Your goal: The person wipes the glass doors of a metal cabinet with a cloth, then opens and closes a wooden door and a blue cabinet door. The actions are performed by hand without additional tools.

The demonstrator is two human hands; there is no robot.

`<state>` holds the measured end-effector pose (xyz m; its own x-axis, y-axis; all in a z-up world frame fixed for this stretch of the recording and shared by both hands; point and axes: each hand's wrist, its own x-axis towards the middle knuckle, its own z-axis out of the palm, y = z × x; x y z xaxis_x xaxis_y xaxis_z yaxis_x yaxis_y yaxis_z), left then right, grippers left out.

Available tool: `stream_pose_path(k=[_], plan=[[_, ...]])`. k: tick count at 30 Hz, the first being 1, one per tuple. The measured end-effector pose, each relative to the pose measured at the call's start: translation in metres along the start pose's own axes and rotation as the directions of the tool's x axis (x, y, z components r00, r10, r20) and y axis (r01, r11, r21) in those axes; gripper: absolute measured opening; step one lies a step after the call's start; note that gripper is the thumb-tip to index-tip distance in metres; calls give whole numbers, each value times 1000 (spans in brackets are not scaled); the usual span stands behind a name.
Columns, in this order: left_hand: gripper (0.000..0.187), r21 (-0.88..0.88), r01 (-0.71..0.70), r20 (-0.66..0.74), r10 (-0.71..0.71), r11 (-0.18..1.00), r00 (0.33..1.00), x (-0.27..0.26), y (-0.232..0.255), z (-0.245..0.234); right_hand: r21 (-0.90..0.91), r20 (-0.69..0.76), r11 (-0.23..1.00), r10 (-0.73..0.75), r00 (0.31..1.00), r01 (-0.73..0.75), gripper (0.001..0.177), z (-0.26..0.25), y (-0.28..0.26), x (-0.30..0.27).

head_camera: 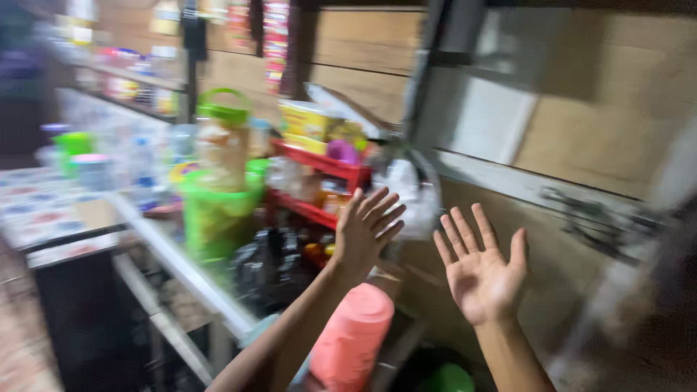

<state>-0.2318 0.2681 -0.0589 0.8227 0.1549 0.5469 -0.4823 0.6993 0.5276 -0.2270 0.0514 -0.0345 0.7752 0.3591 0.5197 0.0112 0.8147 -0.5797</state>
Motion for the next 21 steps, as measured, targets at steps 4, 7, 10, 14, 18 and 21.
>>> stream_pose_path(k=[4,7,10,14,18,21], plan=[[63,109,-131,-172,149,985,974,-44,53,-41,161,94,978,119,988,-133,79,55,50,-5],[50,258,-234,-311,310,937,899,-76,92,-73,228,178,946,190,965,-229,77,92,89,-11],[39,372,-287,-395,431,883,811,-117,132,-98,276,268,903,257,929,-329,75,127,128,-25],[32,471,-281,-491,513,836,704,-173,178,-118,311,284,837,370,884,-450,74,166,177,-40],[34,536,-262,-586,577,802,569,-226,214,-132,316,262,772,488,832,-552,73,192,221,-56],[38,525,-307,-607,602,794,519,-264,235,-142,335,265,703,569,779,-627,73,205,252,-67]])
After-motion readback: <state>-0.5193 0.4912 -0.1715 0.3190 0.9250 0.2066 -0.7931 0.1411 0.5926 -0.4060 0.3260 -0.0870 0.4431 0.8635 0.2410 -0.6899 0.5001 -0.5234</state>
